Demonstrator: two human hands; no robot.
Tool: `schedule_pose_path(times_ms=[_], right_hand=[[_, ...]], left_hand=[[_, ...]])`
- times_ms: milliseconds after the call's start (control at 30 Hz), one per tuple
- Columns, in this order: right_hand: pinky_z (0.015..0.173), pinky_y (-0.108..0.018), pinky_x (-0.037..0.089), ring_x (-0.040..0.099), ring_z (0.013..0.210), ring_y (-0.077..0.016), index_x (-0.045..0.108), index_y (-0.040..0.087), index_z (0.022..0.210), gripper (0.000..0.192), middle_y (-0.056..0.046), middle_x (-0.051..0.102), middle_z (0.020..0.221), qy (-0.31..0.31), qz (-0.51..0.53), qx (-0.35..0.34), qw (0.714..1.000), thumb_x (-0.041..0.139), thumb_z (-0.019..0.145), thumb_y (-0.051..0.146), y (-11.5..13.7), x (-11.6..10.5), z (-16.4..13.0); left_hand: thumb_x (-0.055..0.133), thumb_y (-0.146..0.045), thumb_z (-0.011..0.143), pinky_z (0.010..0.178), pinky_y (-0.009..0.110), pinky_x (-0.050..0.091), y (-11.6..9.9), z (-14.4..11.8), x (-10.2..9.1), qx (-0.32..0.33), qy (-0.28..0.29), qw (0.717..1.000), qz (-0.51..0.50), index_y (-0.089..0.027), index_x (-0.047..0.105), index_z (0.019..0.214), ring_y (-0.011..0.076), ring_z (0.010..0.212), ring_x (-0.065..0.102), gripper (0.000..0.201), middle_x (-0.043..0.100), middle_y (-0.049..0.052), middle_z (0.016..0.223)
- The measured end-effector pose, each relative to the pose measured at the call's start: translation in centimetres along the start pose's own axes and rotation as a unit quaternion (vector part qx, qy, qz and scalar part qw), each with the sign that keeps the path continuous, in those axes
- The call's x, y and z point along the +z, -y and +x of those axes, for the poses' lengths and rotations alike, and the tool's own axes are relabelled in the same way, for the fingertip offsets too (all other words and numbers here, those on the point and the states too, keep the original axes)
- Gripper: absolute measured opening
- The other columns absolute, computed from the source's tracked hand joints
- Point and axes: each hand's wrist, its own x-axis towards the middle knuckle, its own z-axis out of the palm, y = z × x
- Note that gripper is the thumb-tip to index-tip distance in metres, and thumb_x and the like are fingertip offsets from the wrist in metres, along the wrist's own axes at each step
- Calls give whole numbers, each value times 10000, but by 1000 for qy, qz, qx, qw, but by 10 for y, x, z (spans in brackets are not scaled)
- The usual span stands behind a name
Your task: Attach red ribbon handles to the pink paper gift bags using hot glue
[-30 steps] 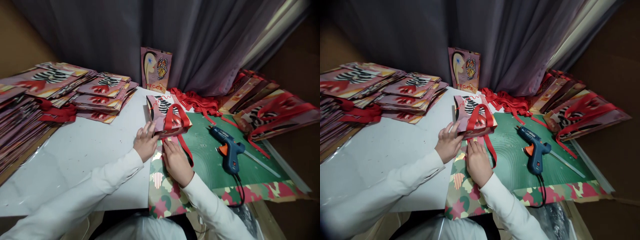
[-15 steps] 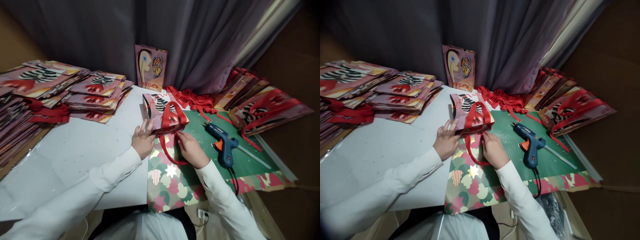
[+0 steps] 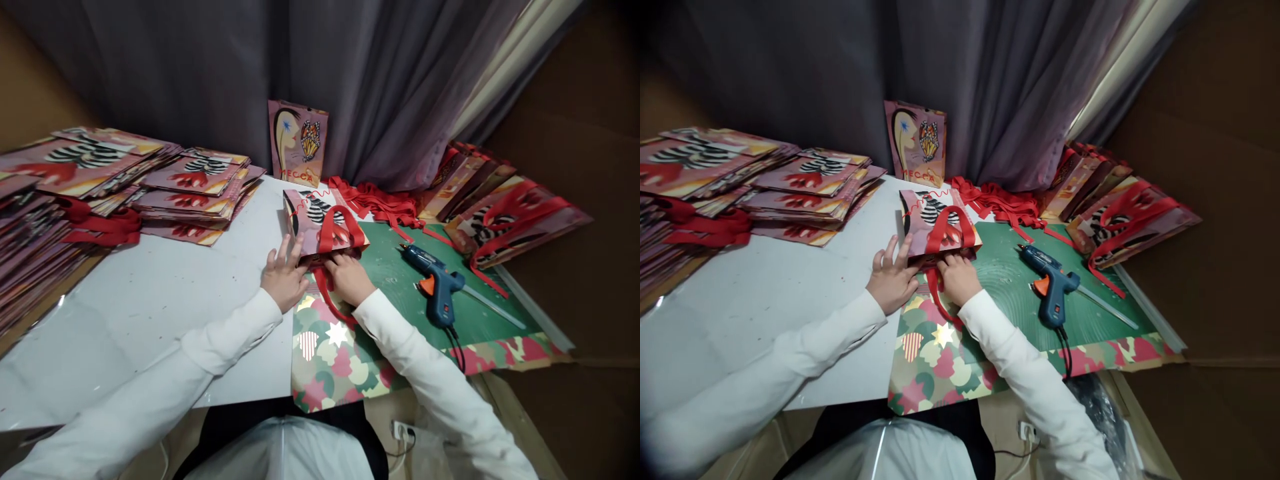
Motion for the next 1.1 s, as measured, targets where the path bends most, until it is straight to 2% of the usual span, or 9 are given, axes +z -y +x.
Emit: schedule_pose_path(times_ms=[100,167,267,367,500,667,800,933,1100], right_hand=[[926,-374,441,535,1081,-269,557,136,1273,400,-152,561,1267,-7,9,8,1000,427,895,147,0,5,3],[910,-351,456,543,1062,-260,569,125,1252,393,-152,573,1252,-10,18,12,1000,440,880,129,-2,6,5],[956,-326,442,518,1117,-249,562,96,1249,405,-154,561,1287,-15,30,10,999,452,859,98,-5,7,6],[1024,-307,401,481,1183,-236,535,94,1278,436,-141,544,1325,-18,41,-3,999,470,847,81,-6,8,6],[1017,-346,420,464,1207,-270,549,85,1262,403,-174,537,1331,-34,48,13,998,473,867,97,-2,12,3],[1025,-363,420,439,1237,-283,522,62,1302,448,-184,546,1329,-62,45,51,996,427,865,45,1,16,0],[992,-345,441,506,1136,-265,588,63,1222,429,-176,613,1218,-70,60,66,994,394,844,2,-2,20,0],[1001,-394,438,464,1209,-286,614,61,1184,395,-190,586,1258,-99,29,96,990,394,858,20,-9,23,-2],[1045,-376,396,424,1261,-304,651,41,1108,317,-205,579,1265,-57,-11,122,991,420,891,54,-16,16,-6]], left_hand=[[461,-232,883,1040,499,291,-11,-9,-1,35,-7,999,-10,-294,562,1310,319,1306,415,443,501,93,1414],[424,-240,906,1000,426,354,-23,-10,-2,72,27,997,-2,-242,518,1356,277,1185,518,459,588,116,1301],[393,-208,887,983,411,397,-38,0,1,72,100,992,27,-65,455,1375,293,1181,514,512,556,202,1301],[418,-191,850,949,440,428,-44,15,6,43,121,991,41,28,465,1314,328,1167,517,515,550,259,1266],[428,-202,855,875,414,465,-36,25,8,25,147,987,53,-21,559,1212,315,1075,564,421,601,216,1171],[410,-199,881,825,359,482,-25,25,2,21,188,980,68,-48,554,1252,274,1026,590,426,611,184,1192],[418,-215,886,772,354,487,-23,26,-1,24,210,974,75,-55,597,1196,271,977,607,391,632,173,1155],[408,-207,889,755,359,482,-22,27,-1,17,218,973,80,-59,552,1263,274,973,608,427,631,168,1150],[405,-203,888,765,374,480,-22,27,-2,12,228,970,80,-72,536,1288,291,1009,600,441,610,174,1194]])
